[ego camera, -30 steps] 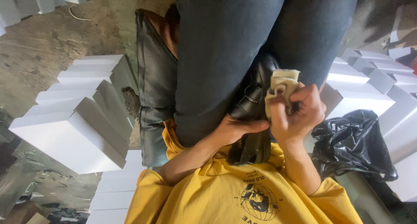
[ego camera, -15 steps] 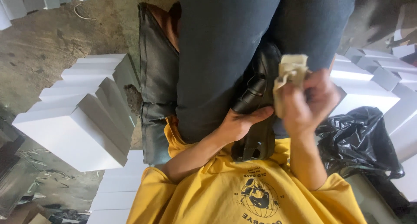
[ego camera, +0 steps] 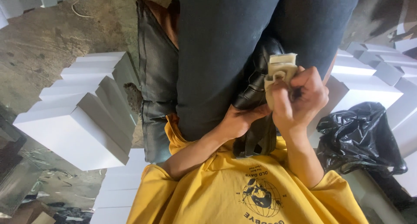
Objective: The person wipes a black shoe with a cloth, then places it on a table and inserts a white insole. The person repeats the wiping and insole insertion on a second black shoe. The shoes remain on the table with the insoles inside.
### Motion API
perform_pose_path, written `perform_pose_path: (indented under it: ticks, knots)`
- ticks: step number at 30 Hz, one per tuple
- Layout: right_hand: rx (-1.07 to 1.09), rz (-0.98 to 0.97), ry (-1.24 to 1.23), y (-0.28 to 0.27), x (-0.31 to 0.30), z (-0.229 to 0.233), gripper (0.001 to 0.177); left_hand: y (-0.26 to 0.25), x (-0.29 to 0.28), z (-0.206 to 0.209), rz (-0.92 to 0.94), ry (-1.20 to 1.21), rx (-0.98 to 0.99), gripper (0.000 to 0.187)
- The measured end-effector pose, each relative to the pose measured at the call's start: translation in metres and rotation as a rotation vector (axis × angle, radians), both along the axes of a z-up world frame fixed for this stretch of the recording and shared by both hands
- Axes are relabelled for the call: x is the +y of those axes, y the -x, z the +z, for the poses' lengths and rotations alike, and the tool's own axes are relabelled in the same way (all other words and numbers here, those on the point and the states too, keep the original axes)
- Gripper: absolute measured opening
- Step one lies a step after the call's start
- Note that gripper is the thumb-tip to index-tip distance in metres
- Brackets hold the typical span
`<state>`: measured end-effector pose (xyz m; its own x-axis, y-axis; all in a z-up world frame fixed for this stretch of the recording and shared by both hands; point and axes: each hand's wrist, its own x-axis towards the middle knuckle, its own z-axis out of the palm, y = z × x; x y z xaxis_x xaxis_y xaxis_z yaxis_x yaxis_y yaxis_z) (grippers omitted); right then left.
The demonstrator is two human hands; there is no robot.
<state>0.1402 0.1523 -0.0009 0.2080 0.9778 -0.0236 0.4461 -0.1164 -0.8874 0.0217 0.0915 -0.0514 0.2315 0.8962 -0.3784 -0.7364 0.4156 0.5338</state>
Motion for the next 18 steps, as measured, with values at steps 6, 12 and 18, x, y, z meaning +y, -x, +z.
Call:
perform_pose_path:
  ticks: [6, 12, 18]
  knots:
    - [0.215, -0.054, -0.061, 0.009, 0.014, 0.000, 0.021, -0.011, -0.049, -0.030, -0.059, 0.022, -0.014, 0.034]
    - [0.017, 0.041, -0.042, 0.005, 0.004, 0.001, 0.026, -0.006, -0.026, -0.020, -0.051, -0.054, -0.060, 0.049]
    - [-0.005, -0.102, -0.087, -0.008, -0.018, -0.020, 0.025, -0.014, -0.054, -0.043, -0.079, -0.105, 0.014, 0.051]
